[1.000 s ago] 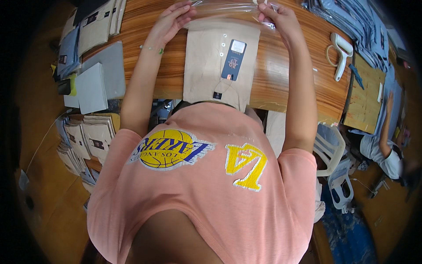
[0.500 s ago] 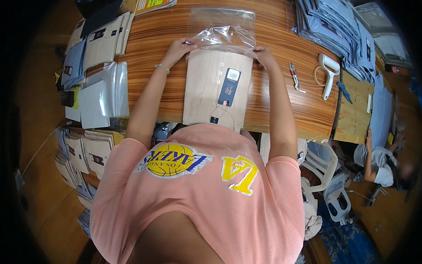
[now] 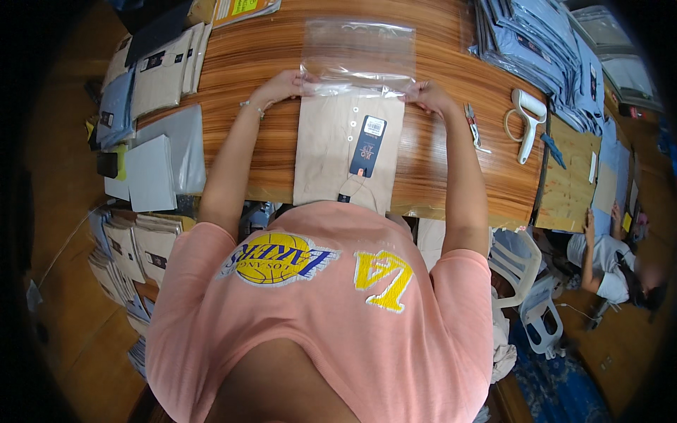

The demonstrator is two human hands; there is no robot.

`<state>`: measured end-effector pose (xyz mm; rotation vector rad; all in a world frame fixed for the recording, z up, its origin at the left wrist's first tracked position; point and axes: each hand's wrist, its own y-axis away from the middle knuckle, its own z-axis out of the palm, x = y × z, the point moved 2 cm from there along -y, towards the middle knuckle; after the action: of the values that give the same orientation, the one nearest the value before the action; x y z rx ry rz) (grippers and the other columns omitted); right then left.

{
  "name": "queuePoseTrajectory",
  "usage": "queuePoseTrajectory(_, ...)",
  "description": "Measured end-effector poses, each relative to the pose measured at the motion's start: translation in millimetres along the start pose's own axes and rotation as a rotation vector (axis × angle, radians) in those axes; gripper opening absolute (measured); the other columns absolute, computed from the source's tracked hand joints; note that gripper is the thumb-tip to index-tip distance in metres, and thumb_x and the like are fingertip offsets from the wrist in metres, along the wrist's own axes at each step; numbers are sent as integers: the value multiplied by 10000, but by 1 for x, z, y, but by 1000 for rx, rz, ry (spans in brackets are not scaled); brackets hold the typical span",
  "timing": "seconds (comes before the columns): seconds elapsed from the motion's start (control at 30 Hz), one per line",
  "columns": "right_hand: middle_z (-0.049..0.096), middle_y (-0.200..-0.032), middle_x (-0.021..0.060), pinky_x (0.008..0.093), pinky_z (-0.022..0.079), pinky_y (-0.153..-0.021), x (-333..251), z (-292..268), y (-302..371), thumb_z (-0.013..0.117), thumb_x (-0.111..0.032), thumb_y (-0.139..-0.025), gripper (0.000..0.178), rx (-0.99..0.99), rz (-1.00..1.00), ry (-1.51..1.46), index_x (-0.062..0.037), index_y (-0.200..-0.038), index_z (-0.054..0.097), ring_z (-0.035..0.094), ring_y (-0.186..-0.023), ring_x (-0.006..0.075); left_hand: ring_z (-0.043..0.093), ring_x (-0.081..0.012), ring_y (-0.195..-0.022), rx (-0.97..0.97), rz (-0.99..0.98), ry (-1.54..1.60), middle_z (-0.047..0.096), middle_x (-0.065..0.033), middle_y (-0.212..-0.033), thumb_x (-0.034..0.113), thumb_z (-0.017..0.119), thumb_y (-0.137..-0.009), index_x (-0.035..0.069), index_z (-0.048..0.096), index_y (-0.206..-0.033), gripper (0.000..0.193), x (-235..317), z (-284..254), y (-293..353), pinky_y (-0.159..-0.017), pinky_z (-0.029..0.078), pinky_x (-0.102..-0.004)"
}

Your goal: The person folds a light-colored t-shirt on a wooden table, attaches a tag to the collar area, and places the folded garment into a clear plastic bag. The person then repeats the process with another light-colored t-shirt, folding it and placing it in a bag.

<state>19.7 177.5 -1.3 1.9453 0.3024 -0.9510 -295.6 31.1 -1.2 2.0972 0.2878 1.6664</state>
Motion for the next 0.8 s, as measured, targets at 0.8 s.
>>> queuePoseTrajectory(0.8,486,-533,-61,178,281,-385,87,129,140,736,-106,-749,159,-254,208,-386,-55,-884,669,390,-427,19,557,-46,-657,-60,-279,254,679,-42,-880,60,697,-780,10,598,-1089,329,-74,100,153,-484,410,-192)
